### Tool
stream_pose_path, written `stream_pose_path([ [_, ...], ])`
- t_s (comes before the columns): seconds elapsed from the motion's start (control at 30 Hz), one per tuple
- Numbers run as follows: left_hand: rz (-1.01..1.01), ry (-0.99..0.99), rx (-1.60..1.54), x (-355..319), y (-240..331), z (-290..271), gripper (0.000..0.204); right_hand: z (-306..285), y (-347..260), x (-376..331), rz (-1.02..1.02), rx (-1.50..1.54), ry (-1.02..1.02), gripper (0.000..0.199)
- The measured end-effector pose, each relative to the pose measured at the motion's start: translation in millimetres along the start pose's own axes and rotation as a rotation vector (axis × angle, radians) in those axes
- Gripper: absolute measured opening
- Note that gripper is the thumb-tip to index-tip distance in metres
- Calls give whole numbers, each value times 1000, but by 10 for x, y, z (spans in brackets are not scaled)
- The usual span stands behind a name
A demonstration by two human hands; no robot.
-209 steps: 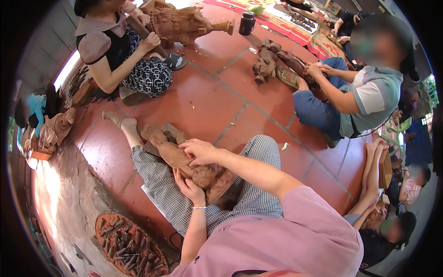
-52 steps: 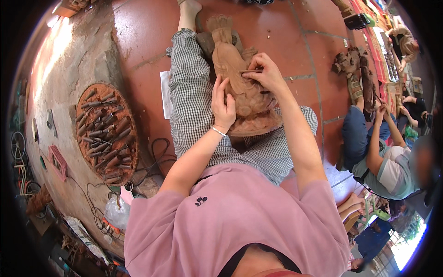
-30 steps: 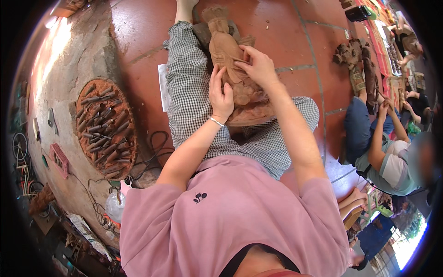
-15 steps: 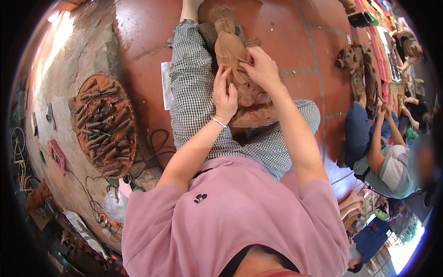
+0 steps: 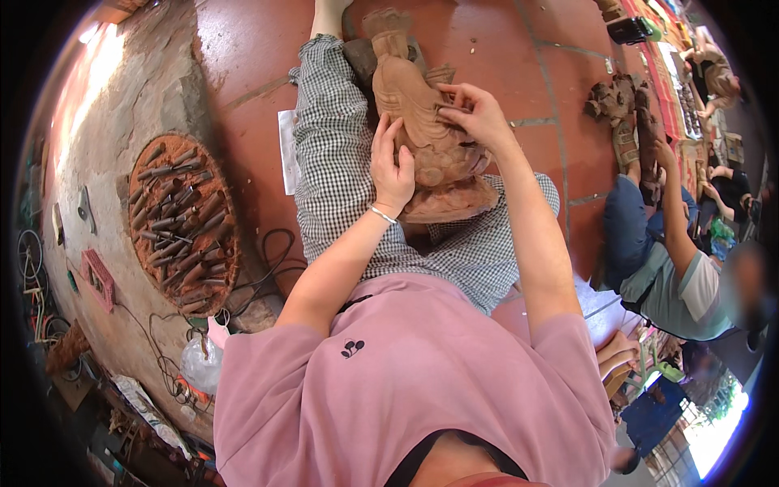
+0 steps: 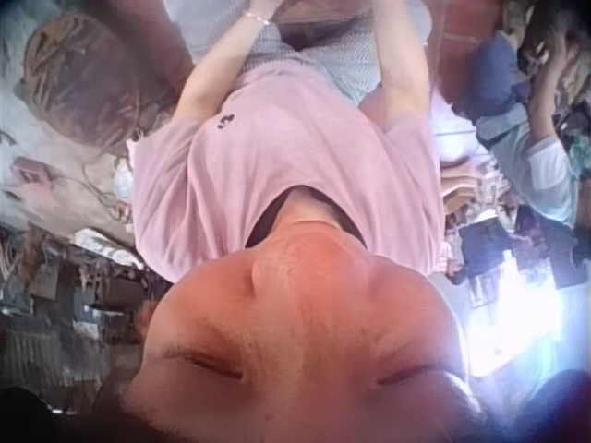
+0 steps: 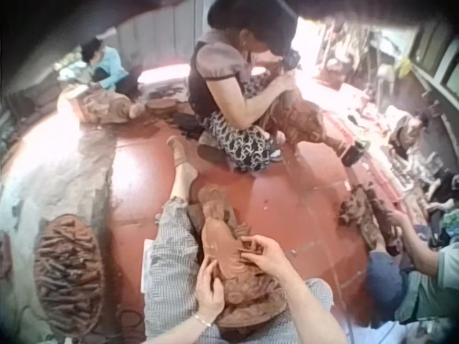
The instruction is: The person sits on the floor and carves a wooden object using a small tool. They hold the wood steady with one hand while shaping its surface with the other, occasionally adjusting their grip and the object's orientation.
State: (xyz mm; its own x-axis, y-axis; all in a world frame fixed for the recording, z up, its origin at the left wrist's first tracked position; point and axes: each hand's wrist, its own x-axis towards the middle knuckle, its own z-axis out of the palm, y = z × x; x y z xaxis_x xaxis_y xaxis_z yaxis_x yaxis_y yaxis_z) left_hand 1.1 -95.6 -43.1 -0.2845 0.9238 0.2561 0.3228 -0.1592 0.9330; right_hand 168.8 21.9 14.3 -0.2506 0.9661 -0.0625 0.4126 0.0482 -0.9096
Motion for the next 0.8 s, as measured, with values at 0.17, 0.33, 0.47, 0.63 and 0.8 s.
stream_pose_path([
  [0.17, 6, -10, 86, 16, 4, -56, 49, -78, 30, -192, 94, 173, 219, 26],
  [0.33, 189, -66, 73, 328, 562, -228, 55, 94, -429, -561, -332, -396, 195, 24],
  [0.47, -19, -414, -196, 494, 723, -250, 34, 137, -467, -681, -227, -408, 49, 21],
  [0.63, 48, -618, 171, 583, 630, -399, 21, 45, -564, -736, -20, -161, -78, 29],
  [0.8, -1, -618, -15, 556, 647, -348, 19, -1, -514, -769, 4, -25, -109, 28],
])
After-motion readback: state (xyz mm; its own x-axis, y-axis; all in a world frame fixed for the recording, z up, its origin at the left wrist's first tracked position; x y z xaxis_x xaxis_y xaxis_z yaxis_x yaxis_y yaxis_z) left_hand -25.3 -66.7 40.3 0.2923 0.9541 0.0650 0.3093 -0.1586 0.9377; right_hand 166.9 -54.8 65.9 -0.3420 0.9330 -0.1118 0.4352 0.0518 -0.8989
